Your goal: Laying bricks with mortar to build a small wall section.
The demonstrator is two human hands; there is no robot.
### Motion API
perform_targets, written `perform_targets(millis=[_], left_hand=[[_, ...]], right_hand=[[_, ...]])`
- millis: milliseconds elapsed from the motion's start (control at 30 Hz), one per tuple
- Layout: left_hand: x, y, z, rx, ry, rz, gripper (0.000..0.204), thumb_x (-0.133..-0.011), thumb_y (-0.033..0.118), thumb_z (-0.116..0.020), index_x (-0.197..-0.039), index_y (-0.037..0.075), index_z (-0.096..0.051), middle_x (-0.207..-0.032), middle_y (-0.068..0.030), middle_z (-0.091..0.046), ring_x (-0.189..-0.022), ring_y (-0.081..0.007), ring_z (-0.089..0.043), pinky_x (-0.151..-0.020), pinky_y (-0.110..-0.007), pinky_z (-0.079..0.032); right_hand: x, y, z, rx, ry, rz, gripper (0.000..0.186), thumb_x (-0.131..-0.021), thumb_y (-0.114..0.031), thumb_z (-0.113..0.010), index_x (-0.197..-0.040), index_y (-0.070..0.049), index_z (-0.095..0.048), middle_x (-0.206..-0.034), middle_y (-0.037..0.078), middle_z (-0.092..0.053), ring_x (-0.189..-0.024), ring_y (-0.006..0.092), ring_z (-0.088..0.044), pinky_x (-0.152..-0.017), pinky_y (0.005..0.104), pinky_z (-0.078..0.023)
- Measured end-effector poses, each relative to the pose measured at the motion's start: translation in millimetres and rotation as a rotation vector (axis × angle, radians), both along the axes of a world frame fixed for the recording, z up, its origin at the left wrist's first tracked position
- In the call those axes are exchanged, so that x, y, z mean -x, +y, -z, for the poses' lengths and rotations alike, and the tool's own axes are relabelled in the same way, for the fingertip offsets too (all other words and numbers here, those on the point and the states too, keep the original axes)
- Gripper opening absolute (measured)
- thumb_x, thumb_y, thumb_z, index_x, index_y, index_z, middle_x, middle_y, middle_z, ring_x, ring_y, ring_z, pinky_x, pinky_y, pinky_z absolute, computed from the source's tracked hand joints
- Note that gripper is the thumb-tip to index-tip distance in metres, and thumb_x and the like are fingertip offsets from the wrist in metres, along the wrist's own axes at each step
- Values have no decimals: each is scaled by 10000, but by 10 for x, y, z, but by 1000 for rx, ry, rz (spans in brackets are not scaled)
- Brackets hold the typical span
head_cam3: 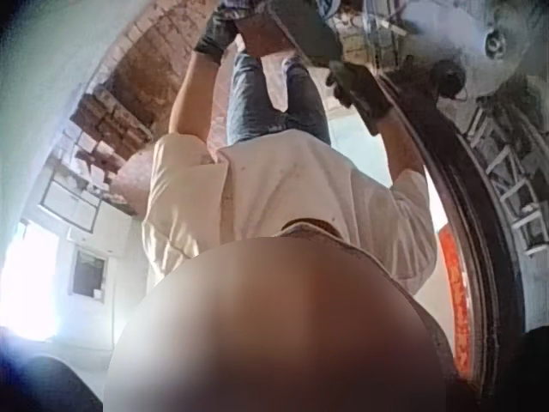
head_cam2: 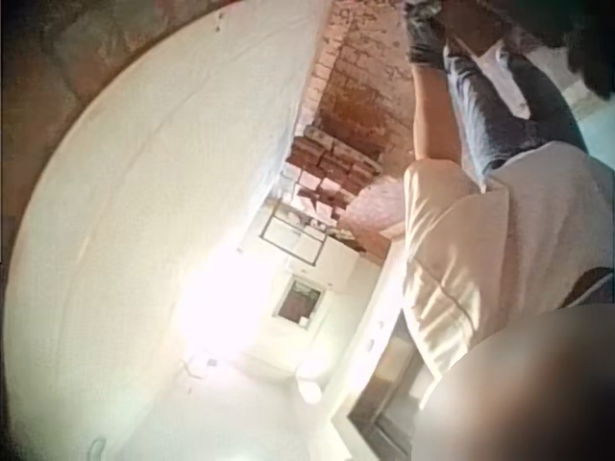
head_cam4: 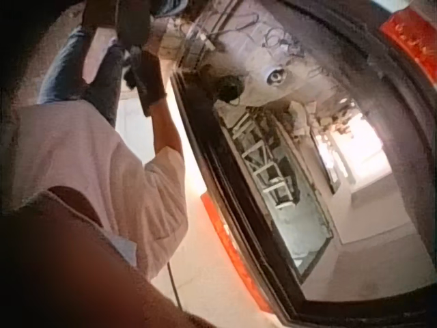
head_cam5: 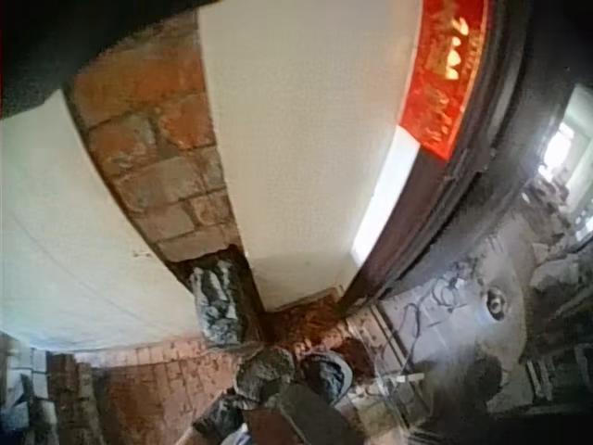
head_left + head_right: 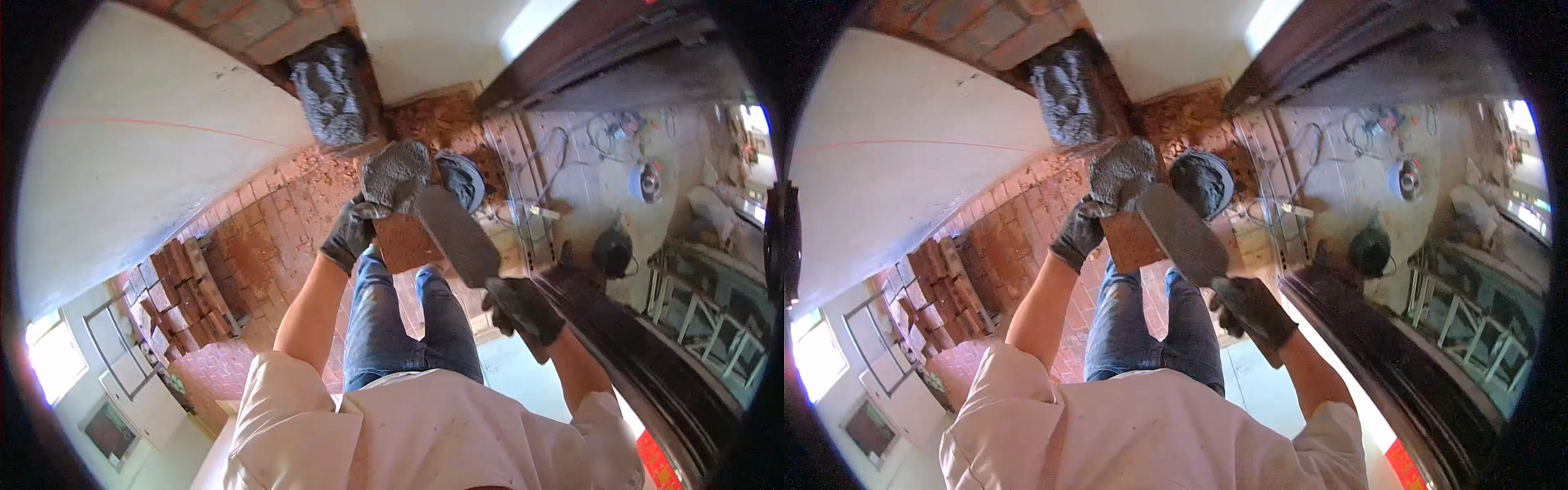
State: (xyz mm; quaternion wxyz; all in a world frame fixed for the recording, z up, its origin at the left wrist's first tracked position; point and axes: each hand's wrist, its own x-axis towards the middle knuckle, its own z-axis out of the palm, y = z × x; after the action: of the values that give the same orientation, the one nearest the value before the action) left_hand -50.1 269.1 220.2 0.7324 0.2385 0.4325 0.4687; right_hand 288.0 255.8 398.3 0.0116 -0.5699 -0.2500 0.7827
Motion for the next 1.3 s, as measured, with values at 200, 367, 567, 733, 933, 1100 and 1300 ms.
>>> perform_targets(millis=[200, 367, 567, 733, 933, 1100, 1300], left_hand=[[523, -542, -659, 206, -211, -345, 419, -787, 50, -577, -1201, -8, -548, -1189, -75, -592, -1078, -206, -568, -959, -336, -443], [1564, -954, -667, 122, 300, -608, 418, -796, 42, -585, -1210, -2, -547, -1190, -85, -596, -1065, -218, -579, -942, -335, -458], [2408, -58, -996, -152, 322, -660, 453, -782, 18, -622, -1228, 9, -539, -1205, -87, -591, -1060, -217, -582, -937, -347, -461], [2385, 914, -1247, -394, 506, -513, 462, -778, 33, -653, -1224, 6, -537, -1203, -90, -593, -1046, -222, -596, -899, -351, -499], [2105, 1662, -997, -224, -79, -338, 415, -802, 44, -558, -1216, 11, -548, -1213, -89, -591, -1095, -219, -566, -979, -350, -433], [1645, 1787, -503, -81, -246, -262, 405, -837, 99, -500, -1224, -14, -534, -1240, -99, -569, -1154, -229, -520, -997, -369, -415], [1358, 1893, -288, -4, -257, -194, 433, -850, 120, -507, -1264, -7, -511, -1276, -102, -550, -1144, -254, -525, -996, -391, -414]], right_hand=[[16, -103, 311, -241, 9, 205, 360, -921, -342, -537, -829, -2, -613, -501, 50, -530, -384, 126, -490, -383, 264, -387], [530, 85, 510, -324, -29, 195, 291, -902, -300, -574, -836, -21, -616, -501, 56, -533, -392, 134, -502, -366, 278, -375], [1445, 644, 702, -381, 1, 242, 204, -895, -239, -585, -865, -39, -616, -512, 44, -523, -375, 137, -477, -372, 286, -379], [1820, 933, 1046, -664, 86, 326, 156, -923, -182, -549, -830, -83, -627, -605, 21, -555, -460, 126, -517, -395, 283, -377], [2066, 1022, 790, -466, 220, 515, 250, -929, -248, -555, -724, -106, -583, -563, 14, -539, -413, 114, -486, -385, 271, -368], [2273, 1178, 865, -168, 207, 775, 262, -878, -325, -630, -724, -132, -544, -521, -8, -498, -373, 108, -447, -368, 261, -364], [2496, 1521, 1108, -189, 198, 760, 261, -833, -279, -696, -743, -185, -471, -507, -45, -424, -366, 87, -394, -353, 247, -317]])
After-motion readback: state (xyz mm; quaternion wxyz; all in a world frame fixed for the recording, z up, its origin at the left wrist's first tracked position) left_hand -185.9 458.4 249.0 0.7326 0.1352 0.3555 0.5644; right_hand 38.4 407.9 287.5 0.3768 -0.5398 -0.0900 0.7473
